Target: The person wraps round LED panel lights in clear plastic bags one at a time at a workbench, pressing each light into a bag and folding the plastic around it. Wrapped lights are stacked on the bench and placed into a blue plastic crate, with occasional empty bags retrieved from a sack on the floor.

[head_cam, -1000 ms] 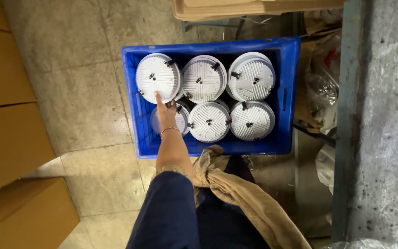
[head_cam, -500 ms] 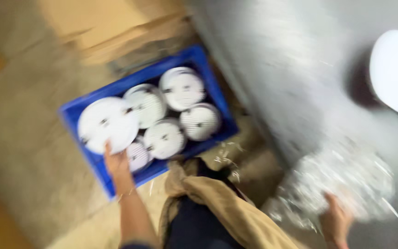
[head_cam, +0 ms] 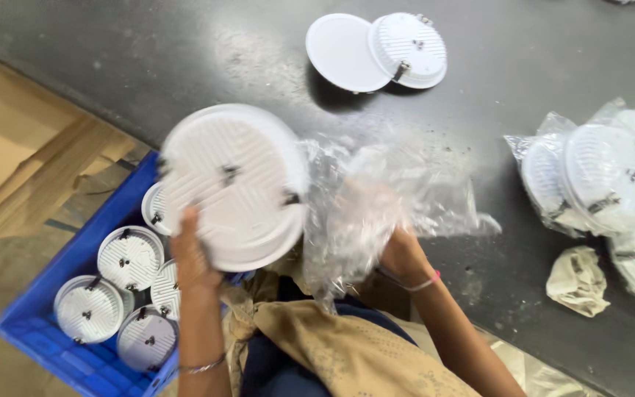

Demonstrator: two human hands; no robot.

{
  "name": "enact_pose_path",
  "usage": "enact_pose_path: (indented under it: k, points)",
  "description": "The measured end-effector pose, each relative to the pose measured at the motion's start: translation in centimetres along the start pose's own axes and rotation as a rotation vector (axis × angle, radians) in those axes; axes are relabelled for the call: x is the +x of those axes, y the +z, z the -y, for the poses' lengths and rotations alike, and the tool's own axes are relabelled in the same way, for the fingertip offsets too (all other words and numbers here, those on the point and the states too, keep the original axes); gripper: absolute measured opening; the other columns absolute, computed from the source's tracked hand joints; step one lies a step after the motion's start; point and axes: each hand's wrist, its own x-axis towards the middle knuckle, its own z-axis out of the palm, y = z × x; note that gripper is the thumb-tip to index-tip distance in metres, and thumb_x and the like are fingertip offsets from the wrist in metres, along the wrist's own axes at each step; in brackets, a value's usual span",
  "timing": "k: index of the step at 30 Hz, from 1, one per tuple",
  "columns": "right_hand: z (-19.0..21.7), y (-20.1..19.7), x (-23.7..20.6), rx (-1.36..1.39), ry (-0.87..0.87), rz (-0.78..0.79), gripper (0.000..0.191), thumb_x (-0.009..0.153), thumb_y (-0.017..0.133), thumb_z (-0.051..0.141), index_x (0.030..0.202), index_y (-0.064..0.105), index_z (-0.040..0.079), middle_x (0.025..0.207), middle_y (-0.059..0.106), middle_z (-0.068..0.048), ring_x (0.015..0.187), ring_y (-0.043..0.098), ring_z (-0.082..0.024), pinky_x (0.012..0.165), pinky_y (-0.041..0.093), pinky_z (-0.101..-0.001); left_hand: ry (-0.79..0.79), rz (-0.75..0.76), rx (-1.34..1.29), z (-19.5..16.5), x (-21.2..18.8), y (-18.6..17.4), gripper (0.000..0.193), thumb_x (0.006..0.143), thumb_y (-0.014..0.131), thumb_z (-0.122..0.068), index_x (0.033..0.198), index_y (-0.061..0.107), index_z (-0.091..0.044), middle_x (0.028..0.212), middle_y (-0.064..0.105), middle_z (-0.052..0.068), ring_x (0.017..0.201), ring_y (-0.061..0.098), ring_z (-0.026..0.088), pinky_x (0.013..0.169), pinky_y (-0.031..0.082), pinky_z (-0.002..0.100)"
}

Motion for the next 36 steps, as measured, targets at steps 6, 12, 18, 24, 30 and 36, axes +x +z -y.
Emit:
enact_pose_path:
  k: [6,12,18,24,30,36]
  points:
    - [-0.4,-6.1,0.8,0.005,-0.051,-0.148,0.034,0.115,0.062,0.013,0.136,0.046,-0.009,0.131,0.053,-0.018,0.122,0.054,-0.032,0.103,0.051,-0.0486,0.119,0.212,0.359,2.4,-0.5,11.0,0.065,0.096,0.066,-0.06,0.114,0.065,0.003,0.096,0.062,0.004,0.085,0.054,0.011,0.073,0.048,0.028]
    - [3.8,-11.5,-1.4,0.05,-0.111,-0.65,0.044,0.091,0.059,0.018,0.131,0.053,0.0,0.123,0.065,-0.014,0.113,0.066,-0.026,0.095,0.056,-0.0416,0.082,0.244,0.261,0.8,3.8,13.1,0.055,0.096,0.062,-0.058,0.1,0.061,-0.004,0.09,0.062,-0.001,0.081,0.056,0.006,0.073,0.051,0.024]
    - [11.7,-8.5,-1.6,-0.761,-0.72,-0.716,0.035,0.094,0.071,-0.002,0.127,0.06,0.002,0.109,0.063,-0.008,0.1,0.065,-0.02,0.092,0.056,-0.032,0.103,0.033,0.26,2.6,13.3,11.5,0.059,0.101,0.061,-0.057,0.101,0.058,0.002,0.092,0.058,0.005,0.085,0.056,0.014,0.078,0.053,0.032]
    - [9.6,-3.9,3.6,-1.906,-0.778,-0.577,0.053,0.085,0.066,-0.006,0.137,0.065,0.007,0.127,0.069,-0.014,0.12,0.067,-0.033,0.102,0.054,-0.0436,-0.072,0.076,0.273,8.1,18.3,10.9,0.061,0.1,0.054,-0.056,0.118,0.056,0.002,0.112,0.067,0.012,0.102,0.064,0.017,0.09,0.055,0.032]
    - [5.9,-2.6,5.5,-2.072,-0.8,-0.408,0.05,0.09,0.062,-0.009,0.135,0.067,0.013,0.138,0.066,-0.005,0.135,0.057,-0.029,0.122,0.034,-0.0522,0.129,0.303,0.698,6.4,18.7,11.8,0.04,0.1,0.064,-0.027,0.126,0.054,0.001,0.122,0.064,0.016,0.112,0.061,0.024,0.1,0.05,0.039]
    - [3.9,0.3,4.0,-2.156,-0.597,-0.352,0.058,0.082,0.058,-0.01,0.132,0.069,0.018,0.139,0.066,-0.002,0.14,0.052,-0.027,0.125,0.026,-0.0526,0.777,0.578,0.936,4.5,22.5,21.6,0.053,0.093,0.075,-0.018,0.138,0.054,0.0,0.137,0.056,0.024,0.13,0.05,0.04,0.111,0.037,0.05]
